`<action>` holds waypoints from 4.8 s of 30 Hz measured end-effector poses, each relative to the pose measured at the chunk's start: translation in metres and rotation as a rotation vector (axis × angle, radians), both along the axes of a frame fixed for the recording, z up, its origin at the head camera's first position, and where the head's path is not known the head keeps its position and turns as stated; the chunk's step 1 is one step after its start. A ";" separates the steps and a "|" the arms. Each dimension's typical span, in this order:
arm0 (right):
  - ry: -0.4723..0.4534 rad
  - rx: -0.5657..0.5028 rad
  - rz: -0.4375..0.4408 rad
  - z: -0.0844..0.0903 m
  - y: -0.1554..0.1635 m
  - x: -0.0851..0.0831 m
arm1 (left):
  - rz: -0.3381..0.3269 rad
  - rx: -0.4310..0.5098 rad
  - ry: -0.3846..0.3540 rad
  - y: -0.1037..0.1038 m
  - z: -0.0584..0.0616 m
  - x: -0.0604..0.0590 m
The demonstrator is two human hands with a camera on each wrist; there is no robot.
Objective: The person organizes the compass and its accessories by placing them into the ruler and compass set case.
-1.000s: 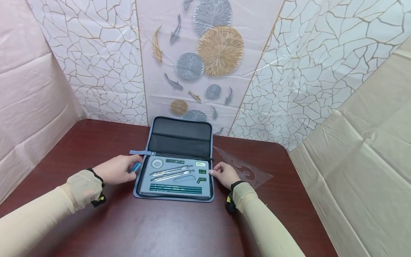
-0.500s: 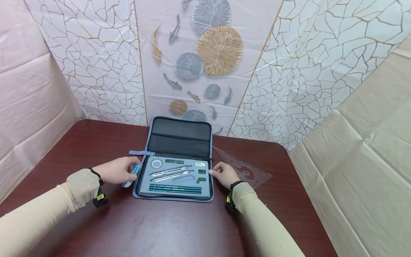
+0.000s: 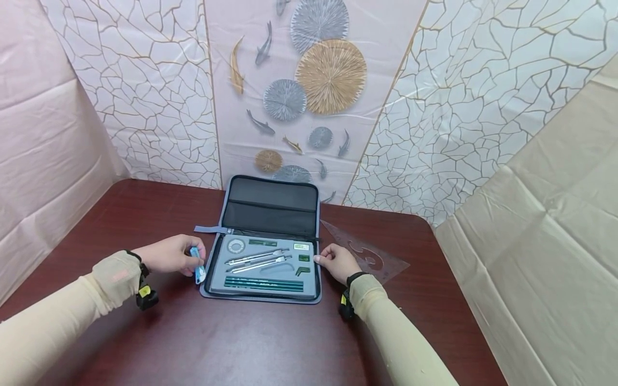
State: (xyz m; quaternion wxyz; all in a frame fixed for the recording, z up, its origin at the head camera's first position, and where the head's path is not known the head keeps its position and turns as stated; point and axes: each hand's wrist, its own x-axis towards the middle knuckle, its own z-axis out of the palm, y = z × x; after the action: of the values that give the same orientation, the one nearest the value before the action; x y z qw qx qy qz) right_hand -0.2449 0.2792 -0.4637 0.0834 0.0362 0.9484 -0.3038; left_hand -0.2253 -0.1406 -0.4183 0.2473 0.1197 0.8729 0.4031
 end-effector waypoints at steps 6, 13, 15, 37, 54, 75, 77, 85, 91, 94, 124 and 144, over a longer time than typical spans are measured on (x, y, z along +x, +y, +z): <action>0.004 -0.002 0.001 0.000 0.000 0.001 | 0.023 0.085 0.009 0.001 0.002 -0.002; 0.011 0.004 0.006 0.000 0.000 0.001 | 0.040 0.240 0.014 0.020 0.007 -0.002; 0.010 0.004 0.005 0.000 0.001 0.000 | 0.034 0.272 0.016 0.031 0.007 -0.002; 0.023 -0.002 0.017 0.002 0.000 0.002 | 0.036 0.131 0.299 0.134 -0.007 -0.003; 0.020 -0.008 0.020 0.001 0.002 0.002 | 0.020 -0.020 0.397 0.157 -0.016 -0.005; 0.016 -0.010 0.014 0.001 0.002 0.002 | -0.039 -0.224 0.395 0.174 -0.018 -0.006; 0.017 -0.010 0.013 0.001 0.001 0.003 | -0.041 -0.227 0.386 0.174 -0.017 -0.005; 0.017 -0.004 0.002 -0.001 0.000 0.004 | -0.031 -0.191 0.459 0.145 -0.006 -0.005; 0.021 0.002 0.001 -0.001 0.000 0.004 | 0.140 -0.213 0.419 0.086 0.002 -0.015; 0.023 -0.011 0.005 0.000 0.000 0.004 | 0.219 -0.221 0.390 0.061 0.000 -0.018; -0.080 -0.023 0.052 0.018 -0.019 0.028 | 0.200 -0.186 0.167 0.021 -0.013 -0.003; -0.046 0.048 0.145 0.033 0.020 0.013 | 0.209 -0.166 0.078 0.009 -0.019 -0.025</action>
State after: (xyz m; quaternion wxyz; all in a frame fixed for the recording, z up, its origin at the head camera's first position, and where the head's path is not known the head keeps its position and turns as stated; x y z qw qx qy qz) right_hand -0.2321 0.2994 -0.4303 0.1258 -0.0236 0.9534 -0.2731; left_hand -0.2499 -0.1312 -0.4372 0.1787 0.0230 0.9201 0.3479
